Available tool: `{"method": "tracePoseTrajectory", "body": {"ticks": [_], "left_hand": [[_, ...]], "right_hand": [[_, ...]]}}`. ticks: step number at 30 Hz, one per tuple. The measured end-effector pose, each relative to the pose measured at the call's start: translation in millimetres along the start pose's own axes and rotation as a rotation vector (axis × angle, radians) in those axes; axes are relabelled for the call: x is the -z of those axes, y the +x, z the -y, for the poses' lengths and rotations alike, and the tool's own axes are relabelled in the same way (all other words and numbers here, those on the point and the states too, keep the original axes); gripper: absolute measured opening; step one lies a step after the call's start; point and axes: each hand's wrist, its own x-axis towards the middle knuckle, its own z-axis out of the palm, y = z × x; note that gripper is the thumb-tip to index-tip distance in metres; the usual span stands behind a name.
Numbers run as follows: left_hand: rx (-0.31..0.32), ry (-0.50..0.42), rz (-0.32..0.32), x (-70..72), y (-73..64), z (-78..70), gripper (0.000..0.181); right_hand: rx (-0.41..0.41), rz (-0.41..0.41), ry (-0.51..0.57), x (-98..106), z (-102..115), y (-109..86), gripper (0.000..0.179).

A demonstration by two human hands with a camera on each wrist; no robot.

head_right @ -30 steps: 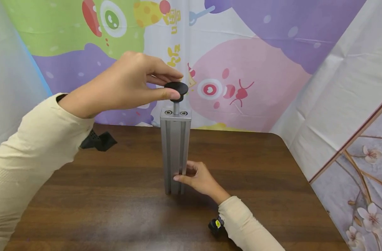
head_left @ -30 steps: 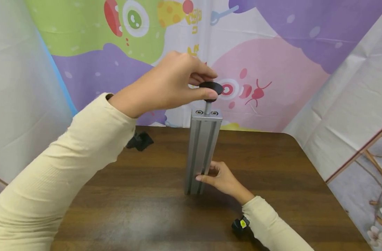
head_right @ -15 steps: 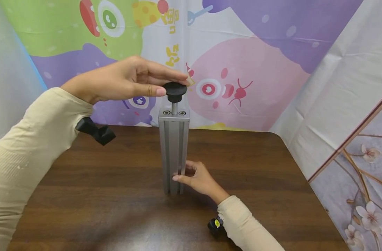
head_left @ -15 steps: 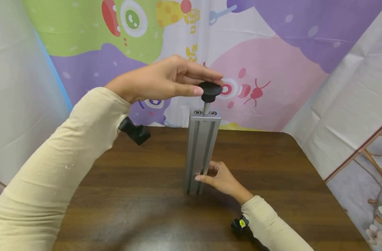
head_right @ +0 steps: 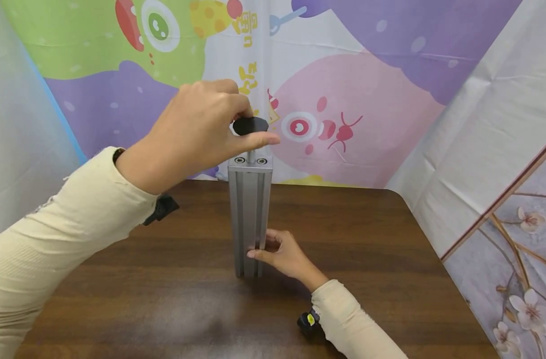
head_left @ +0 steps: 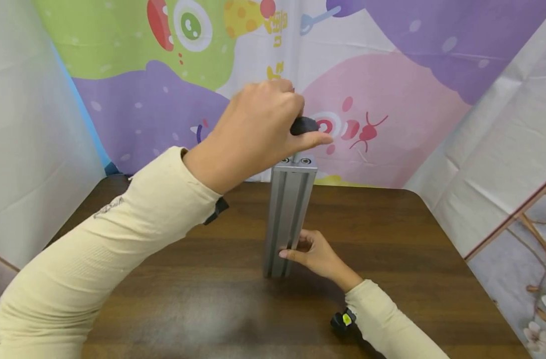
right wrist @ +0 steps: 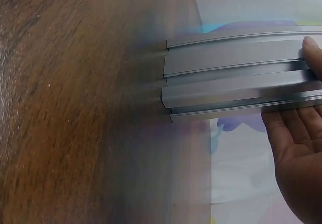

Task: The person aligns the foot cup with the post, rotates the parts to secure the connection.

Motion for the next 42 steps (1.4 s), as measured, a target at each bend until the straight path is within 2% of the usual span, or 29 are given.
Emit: {"method": "tracePoseTrajectory", "body": {"ticks": [2,5,8,13,16,20,23,30,33,35,40,42], "left_hand": [[-0.002,-0.031,0.026,0.8,-0.2,0.0,0.048],[-0.014,-0.216,0.069,2.7,1.6,7.3,0.033],[-0.001,-0.456,0.155,4.8,3.8,18.0,0.026],[0.078,-0.904,0.311,-0.5,3.9,35.0,0.03],[0.11,-1.11,0.383,-5.4,1.4,43.3,0.032],[0.106,-1.234,0.424,-9.1,-0.8,50.3,0.036],[0.113,-1.262,0.433,-10.1,-0.7,51.8,0.037],[0.129,-1.272,0.419,-11.2,-1.0,51.6,0.037],[0.098,-1.163,0.362,-11.3,-2.5,47.5,0.039],[0.051,-0.972,0.289,-10.7,-3.1,41.4,0.04],[-0.061,-0.333,0.028,-8.7,-5.6,18.5,0.045],[-0.072,-0.16,-0.064,-9.5,-7.8,9.6,0.049]], "right_hand": [[0.01,-0.004,0.007,-0.9,-0.8,0.0,0.022],[0.025,-0.014,0.003,-1.6,-2.7,-0.2,0.022],[0.042,-0.021,-0.009,-1.8,-4.0,-0.3,0.02],[0.043,-0.027,-0.02,-2.3,-2.8,-1.1,0.019],[0.022,-0.028,-0.024,-3.3,-1.7,-1.6,0.021],[0.004,-0.036,-0.038,-4.3,-0.1,-1.8,0.021],[0.0,-0.038,-0.044,-4.3,0.1,-1.4,0.021],[0.003,-0.026,-0.055,-3.2,0.3,-0.3,0.021],[0.004,-0.022,-0.047,-3.6,0.5,0.2,0.021],[0.006,-0.018,-0.034,-4.1,0.2,0.3,0.021],[0.018,-0.01,-0.006,-4.3,-0.3,-0.2,0.021],[0.028,-0.009,0.0,-3.7,0.2,-0.3,0.021]]}}
